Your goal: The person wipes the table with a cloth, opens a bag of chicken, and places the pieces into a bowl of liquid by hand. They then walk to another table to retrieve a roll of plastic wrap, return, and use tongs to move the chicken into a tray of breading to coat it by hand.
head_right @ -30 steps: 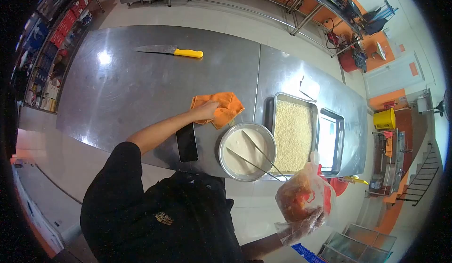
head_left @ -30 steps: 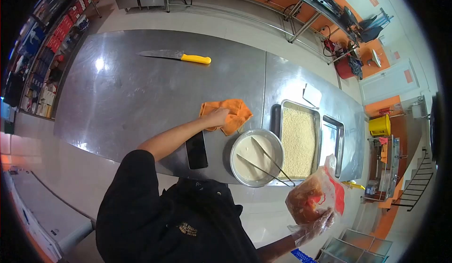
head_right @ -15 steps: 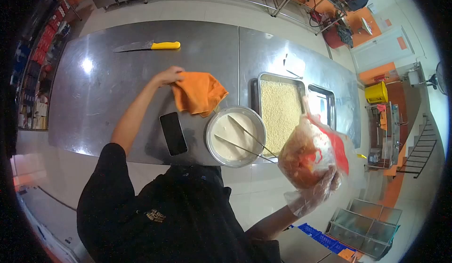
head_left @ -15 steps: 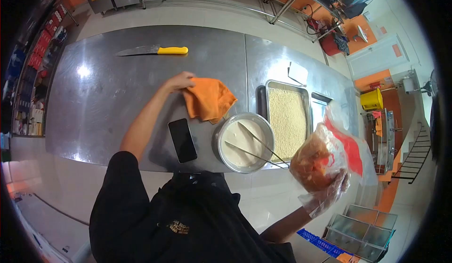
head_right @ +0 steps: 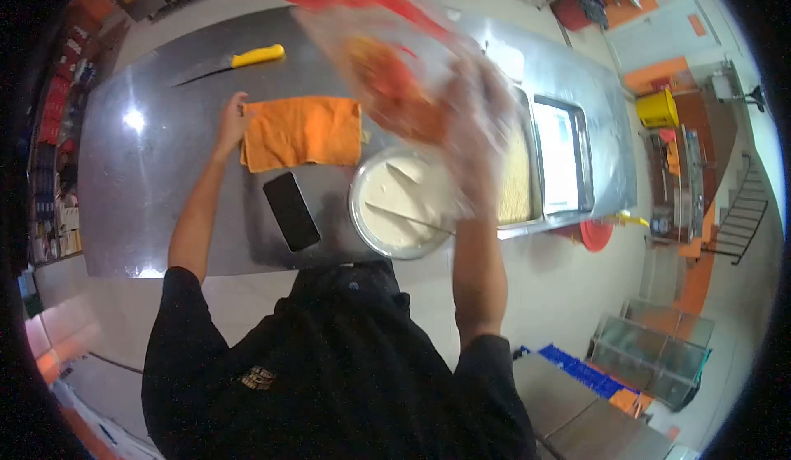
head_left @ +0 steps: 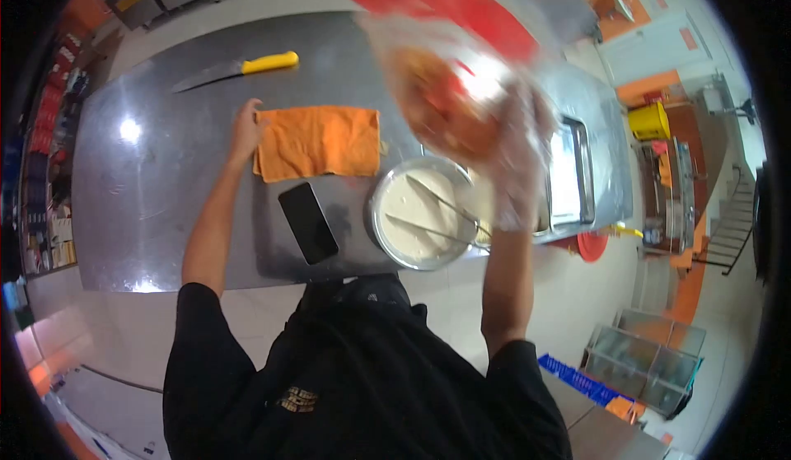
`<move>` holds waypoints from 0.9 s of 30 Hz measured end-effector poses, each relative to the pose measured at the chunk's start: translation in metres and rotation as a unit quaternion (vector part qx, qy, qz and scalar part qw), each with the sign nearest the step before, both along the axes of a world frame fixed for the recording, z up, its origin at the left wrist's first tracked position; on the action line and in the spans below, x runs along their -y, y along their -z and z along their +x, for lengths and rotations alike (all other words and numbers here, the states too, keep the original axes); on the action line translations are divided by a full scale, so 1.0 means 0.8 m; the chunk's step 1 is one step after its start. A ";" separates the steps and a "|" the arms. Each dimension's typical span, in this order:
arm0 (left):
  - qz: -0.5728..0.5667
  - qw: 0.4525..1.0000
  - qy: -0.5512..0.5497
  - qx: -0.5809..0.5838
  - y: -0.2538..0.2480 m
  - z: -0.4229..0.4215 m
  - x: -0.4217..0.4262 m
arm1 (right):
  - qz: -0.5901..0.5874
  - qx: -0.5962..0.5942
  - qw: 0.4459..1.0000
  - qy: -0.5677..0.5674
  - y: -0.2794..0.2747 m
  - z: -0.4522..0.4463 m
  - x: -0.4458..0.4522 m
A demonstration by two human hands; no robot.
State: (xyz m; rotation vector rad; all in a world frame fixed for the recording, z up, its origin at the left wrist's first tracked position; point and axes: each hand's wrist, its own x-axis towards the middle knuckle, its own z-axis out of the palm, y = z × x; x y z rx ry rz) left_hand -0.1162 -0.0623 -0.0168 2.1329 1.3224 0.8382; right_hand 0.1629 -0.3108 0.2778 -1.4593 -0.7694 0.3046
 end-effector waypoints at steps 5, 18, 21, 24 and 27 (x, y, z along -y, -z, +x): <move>-0.142 0.990 -0.015 -0.010 0.002 -0.025 0.035 | 0.090 -0.312 0.928 -0.185 0.042 -0.075 -0.081; -0.227 0.972 -0.055 0.036 0.001 -0.052 0.059 | -0.135 -0.110 0.973 -0.153 0.305 -0.034 -0.189; -0.225 0.972 -0.059 -0.035 -0.006 -0.042 0.059 | -0.157 -0.121 0.970 -0.139 0.288 -0.041 -0.191; -0.202 0.973 -0.064 -0.092 -0.005 -0.036 0.058 | -0.118 -0.124 0.970 -0.172 0.281 -0.050 -0.206; -0.180 0.977 -0.065 -0.095 -0.002 -0.039 0.060 | -0.109 -0.131 0.957 -0.235 0.236 -0.085 -0.205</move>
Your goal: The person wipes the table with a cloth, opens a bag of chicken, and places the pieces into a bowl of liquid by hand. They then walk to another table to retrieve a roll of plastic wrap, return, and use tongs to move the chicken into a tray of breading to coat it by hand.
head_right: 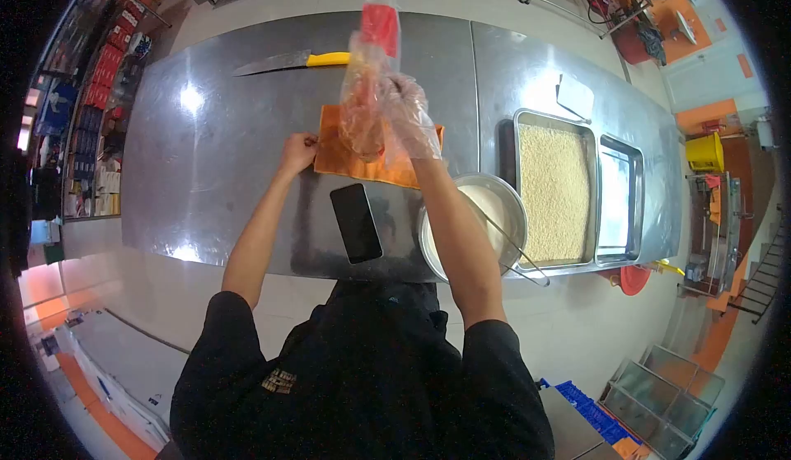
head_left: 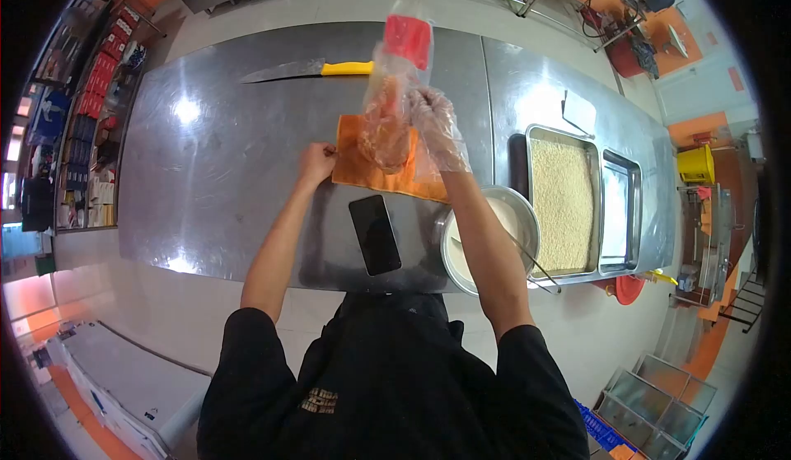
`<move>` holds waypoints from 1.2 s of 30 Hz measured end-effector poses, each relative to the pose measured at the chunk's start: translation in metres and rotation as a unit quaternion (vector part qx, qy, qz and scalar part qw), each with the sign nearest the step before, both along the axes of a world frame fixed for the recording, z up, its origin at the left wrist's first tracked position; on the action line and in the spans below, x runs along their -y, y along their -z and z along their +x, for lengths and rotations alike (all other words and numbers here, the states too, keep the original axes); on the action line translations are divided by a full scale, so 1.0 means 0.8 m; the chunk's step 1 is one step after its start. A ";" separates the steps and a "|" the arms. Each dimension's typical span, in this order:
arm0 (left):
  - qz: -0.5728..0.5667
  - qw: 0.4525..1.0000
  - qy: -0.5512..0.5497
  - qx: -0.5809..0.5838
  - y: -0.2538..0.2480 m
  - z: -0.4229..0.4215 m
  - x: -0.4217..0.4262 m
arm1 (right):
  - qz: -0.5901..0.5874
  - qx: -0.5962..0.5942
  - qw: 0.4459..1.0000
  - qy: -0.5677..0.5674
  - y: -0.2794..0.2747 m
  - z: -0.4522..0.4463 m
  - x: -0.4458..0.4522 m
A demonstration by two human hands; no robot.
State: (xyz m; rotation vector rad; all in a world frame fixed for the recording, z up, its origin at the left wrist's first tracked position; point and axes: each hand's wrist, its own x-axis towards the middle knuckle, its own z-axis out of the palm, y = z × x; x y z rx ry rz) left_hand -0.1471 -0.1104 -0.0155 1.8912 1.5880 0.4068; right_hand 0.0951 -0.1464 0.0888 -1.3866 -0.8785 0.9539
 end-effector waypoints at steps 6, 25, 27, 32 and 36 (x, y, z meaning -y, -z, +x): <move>0.010 1.000 0.000 0.014 0.001 -0.003 -0.002 | 0.046 0.174 0.980 -0.084 -0.035 -0.038 -0.001; -0.046 0.996 -0.025 0.072 0.004 -0.012 -0.003 | 0.017 0.176 0.950 -0.259 -0.015 0.078 0.092; -0.067 0.995 -0.032 0.071 0.001 -0.008 -0.001 | -0.013 -0.001 0.981 -0.191 0.002 0.087 0.093; -0.022 0.996 -0.042 0.070 -0.009 -0.009 0.013 | -0.057 0.065 0.982 -0.170 0.016 0.120 0.088; -0.015 0.995 -0.049 0.085 -0.009 -0.008 0.017 | -0.083 0.152 0.969 -0.177 0.025 0.142 0.086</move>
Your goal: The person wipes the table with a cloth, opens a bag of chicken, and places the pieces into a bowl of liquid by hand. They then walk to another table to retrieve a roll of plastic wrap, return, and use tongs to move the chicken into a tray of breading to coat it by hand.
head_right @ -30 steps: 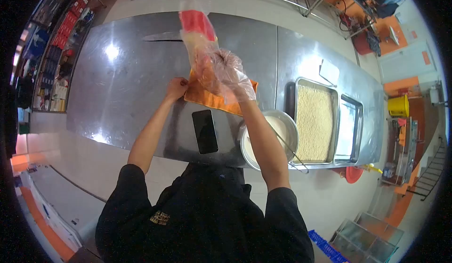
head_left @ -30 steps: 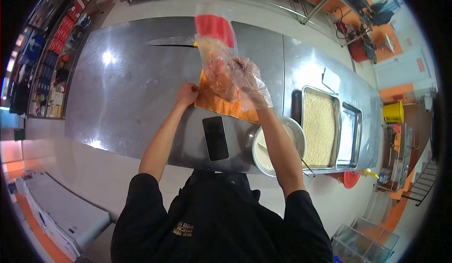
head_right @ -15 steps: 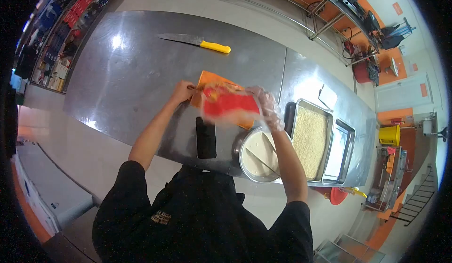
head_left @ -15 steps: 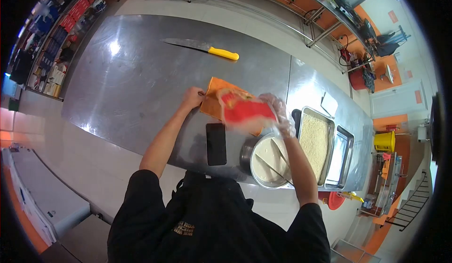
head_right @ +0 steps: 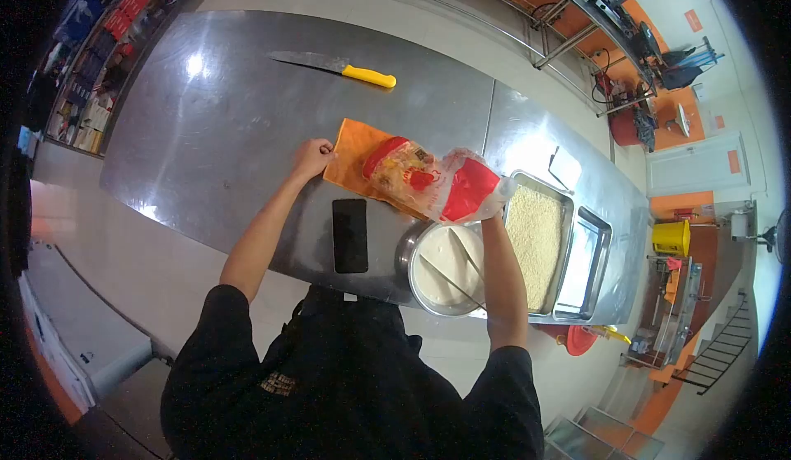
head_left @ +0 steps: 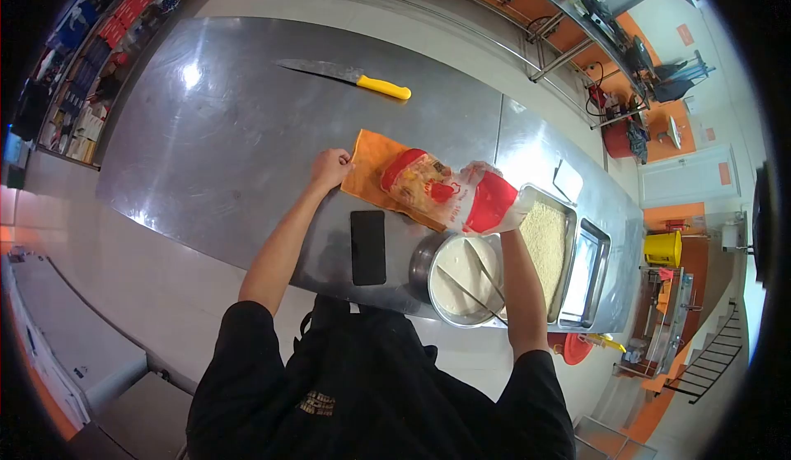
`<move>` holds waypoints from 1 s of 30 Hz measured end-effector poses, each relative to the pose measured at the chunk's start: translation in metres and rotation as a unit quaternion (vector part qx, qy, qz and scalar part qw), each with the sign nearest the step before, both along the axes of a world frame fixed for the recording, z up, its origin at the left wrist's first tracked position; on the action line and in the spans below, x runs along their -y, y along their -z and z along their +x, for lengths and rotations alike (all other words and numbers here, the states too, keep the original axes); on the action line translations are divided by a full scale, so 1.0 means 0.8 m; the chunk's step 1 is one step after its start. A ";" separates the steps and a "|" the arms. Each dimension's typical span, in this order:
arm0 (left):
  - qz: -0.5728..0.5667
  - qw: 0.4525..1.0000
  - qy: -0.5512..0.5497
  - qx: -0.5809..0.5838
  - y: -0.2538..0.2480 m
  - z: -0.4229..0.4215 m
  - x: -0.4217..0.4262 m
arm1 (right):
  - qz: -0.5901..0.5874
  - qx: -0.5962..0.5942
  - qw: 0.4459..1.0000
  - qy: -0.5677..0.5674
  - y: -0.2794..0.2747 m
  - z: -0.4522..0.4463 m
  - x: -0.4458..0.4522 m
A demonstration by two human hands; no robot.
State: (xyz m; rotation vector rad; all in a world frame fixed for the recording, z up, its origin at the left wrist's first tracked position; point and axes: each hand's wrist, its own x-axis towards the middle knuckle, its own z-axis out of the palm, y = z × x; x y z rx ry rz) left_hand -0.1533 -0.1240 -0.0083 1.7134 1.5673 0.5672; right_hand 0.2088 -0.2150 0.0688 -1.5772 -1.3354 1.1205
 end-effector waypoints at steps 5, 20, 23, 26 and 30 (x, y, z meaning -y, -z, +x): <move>0.022 0.999 -0.016 -0.029 0.005 0.009 0.005 | 0.006 0.099 0.995 -0.023 0.031 0.012 -0.008; 0.206 0.976 0.050 -0.041 -0.016 0.053 0.060 | -0.225 -0.230 0.931 0.174 -0.048 0.125 0.091; 0.197 0.969 0.142 -0.045 -0.038 0.076 0.084 | -0.244 -0.222 0.929 0.167 -0.078 0.101 0.121; 0.206 0.960 0.171 -0.088 -0.048 0.096 0.102 | -0.100 -0.115 0.985 0.075 0.000 0.112 0.113; 0.231 0.952 0.144 -0.141 -0.039 0.107 0.103 | 0.017 0.093 0.993 0.065 0.015 0.112 0.039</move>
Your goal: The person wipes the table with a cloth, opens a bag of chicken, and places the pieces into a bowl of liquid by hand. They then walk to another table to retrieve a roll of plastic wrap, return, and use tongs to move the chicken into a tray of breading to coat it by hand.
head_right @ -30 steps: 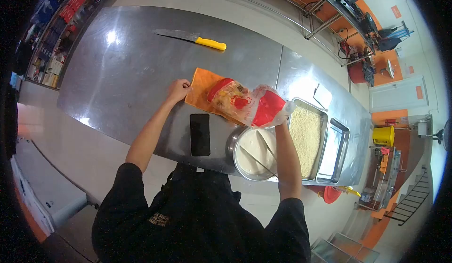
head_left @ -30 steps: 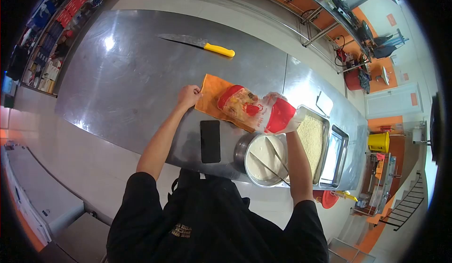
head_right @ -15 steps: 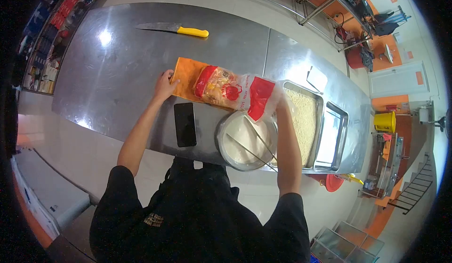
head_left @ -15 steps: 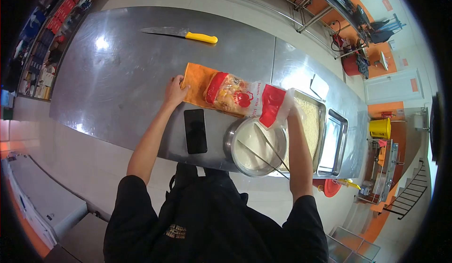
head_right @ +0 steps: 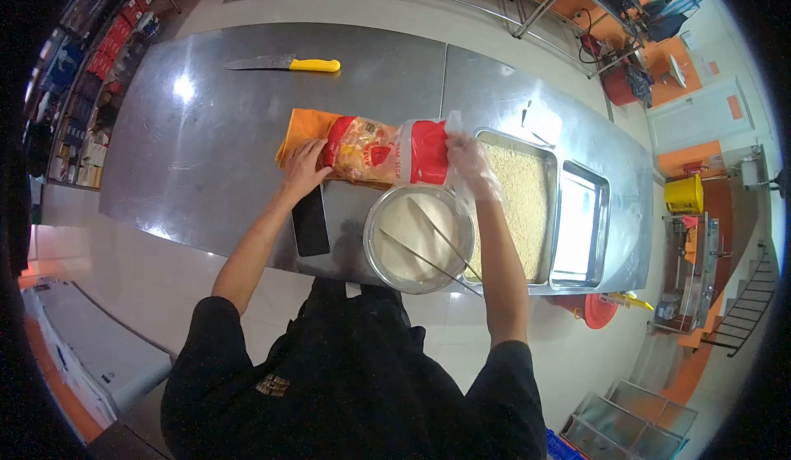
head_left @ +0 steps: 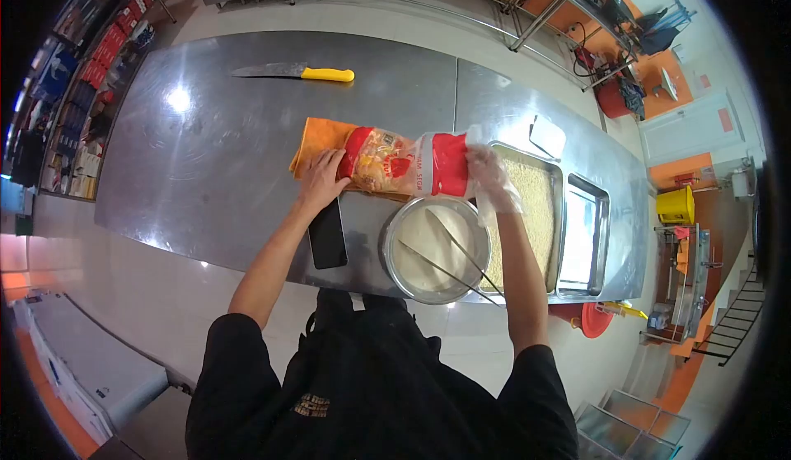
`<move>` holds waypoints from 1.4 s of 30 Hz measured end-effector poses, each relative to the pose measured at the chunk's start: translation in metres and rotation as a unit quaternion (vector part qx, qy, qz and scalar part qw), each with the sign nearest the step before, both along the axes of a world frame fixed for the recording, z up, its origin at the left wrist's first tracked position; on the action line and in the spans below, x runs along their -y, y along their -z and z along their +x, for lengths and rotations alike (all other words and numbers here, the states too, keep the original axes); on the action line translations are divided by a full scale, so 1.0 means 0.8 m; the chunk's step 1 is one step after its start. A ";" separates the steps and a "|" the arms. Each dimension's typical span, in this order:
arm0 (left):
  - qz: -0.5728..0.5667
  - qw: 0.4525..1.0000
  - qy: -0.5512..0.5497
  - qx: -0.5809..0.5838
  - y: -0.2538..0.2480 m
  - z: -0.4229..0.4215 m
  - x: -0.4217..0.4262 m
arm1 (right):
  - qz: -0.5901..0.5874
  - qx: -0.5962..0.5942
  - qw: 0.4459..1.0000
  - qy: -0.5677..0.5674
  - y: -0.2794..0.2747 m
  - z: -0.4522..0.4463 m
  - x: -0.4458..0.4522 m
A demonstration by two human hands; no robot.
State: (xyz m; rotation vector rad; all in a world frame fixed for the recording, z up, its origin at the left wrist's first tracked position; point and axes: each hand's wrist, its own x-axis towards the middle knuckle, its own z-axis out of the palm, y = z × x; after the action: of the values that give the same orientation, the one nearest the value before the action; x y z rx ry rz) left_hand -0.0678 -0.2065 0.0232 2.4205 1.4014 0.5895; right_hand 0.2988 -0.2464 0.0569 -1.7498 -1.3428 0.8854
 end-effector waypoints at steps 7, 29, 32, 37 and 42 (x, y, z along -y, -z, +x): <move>-0.052 0.997 -0.043 0.048 0.015 0.008 -0.005 | -0.007 -0.153 0.988 -0.032 -0.016 -0.005 -0.072; 0.011 0.997 -0.072 0.009 0.028 0.024 -0.001 | -0.022 0.421 0.850 -0.317 0.007 -0.058 -0.002; -0.048 0.995 -0.081 0.019 0.024 0.023 -0.012 | 0.010 0.388 0.860 -0.330 0.019 -0.057 -0.016; -0.281 0.941 -0.129 0.139 0.026 0.010 -0.061 | -0.274 -0.107 0.950 -0.101 0.040 -0.067 -0.022; -0.325 0.936 -0.135 0.001 -0.024 0.049 -0.066 | -0.144 -0.032 0.976 -0.159 0.007 -0.101 -0.016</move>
State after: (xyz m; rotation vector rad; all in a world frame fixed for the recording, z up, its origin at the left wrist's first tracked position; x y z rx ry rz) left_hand -0.0288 -0.1540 0.0428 1.7217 1.6209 0.1361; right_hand 0.2177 -0.2333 0.0515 -1.7264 -1.5380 1.3607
